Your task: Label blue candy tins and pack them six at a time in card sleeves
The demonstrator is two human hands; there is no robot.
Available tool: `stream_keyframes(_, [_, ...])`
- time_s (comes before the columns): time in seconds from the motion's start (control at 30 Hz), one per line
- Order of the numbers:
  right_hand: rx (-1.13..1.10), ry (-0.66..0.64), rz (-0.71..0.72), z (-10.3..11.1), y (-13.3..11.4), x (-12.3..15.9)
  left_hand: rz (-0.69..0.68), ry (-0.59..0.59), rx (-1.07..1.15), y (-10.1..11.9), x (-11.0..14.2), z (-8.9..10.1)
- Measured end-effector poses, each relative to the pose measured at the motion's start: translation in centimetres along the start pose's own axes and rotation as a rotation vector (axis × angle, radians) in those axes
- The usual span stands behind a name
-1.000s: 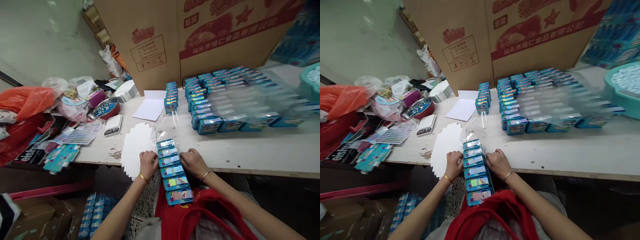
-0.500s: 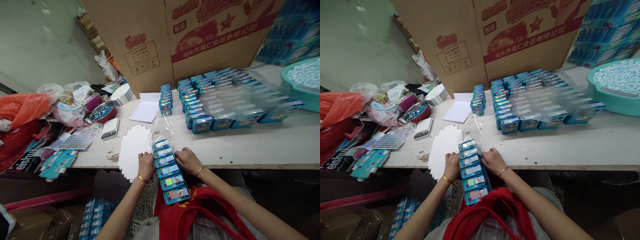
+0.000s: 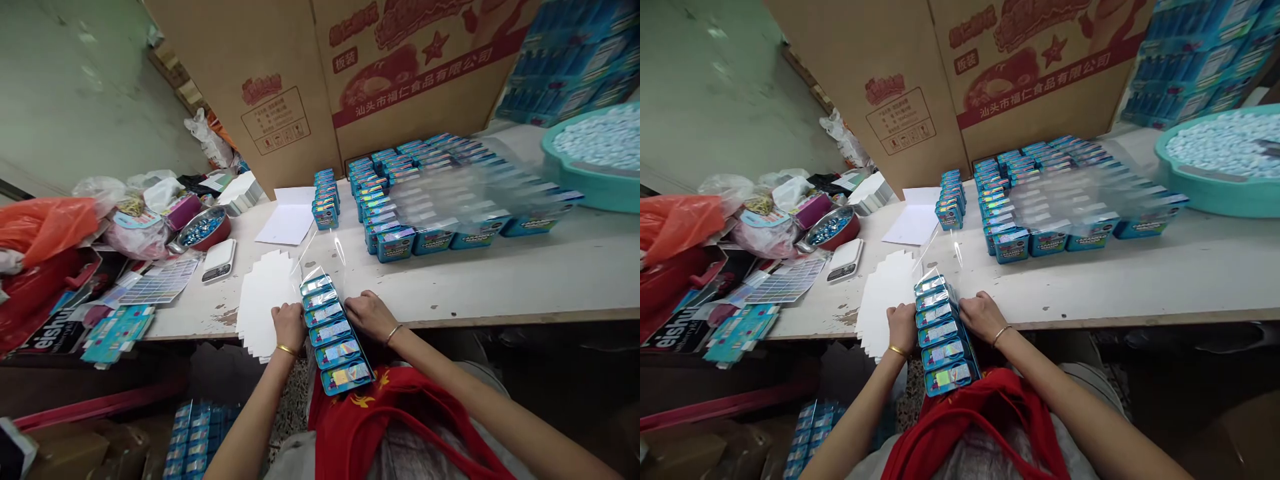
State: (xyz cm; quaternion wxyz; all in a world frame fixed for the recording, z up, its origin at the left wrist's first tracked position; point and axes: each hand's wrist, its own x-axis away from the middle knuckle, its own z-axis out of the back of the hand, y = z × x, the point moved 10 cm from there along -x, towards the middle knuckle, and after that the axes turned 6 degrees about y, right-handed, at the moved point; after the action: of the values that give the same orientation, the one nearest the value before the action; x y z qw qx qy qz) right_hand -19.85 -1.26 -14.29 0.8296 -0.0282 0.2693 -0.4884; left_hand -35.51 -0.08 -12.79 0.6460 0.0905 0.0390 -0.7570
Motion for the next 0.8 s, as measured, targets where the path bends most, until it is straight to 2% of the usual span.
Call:
stream_keyframes(0.17, [-0.043, 0.042, 0.062, 1.0, -0.6, 1.0, -0.205, -0.027, 0.058, 2.1, 2.4, 1.1])
stream_keyframes(0.37, [-0.088, 0.044, 0.07, 2.6, -1.4, 3.2, -0.261, -0.008, 0.132, 3.3, 5.4, 3.1])
stream_keyframes(0.47, [-0.067, 0.026, 0.036, 2.8, -1.7, 3.6, -0.207, -0.004, 0.154, 2.9, 5.6, 3.4])
stream_keyframes(0.6, [-0.016, 0.043, -0.137, 3.2, -0.8, 3.0, -0.034, 0.107, 0.125, 1.4, 4.3, 3.9])
stream_keyframes(0.67, [-0.012, 0.093, -0.198, 3.9, -0.3, 2.4, 0.001, 0.159, 0.129, 1.2, 3.6, 4.0])
stream_keyframes(0.8, [0.015, 0.194, -0.151, 5.5, -0.7, 0.9, 0.0, 0.25, 0.189, 1.3, 3.1, 4.3])
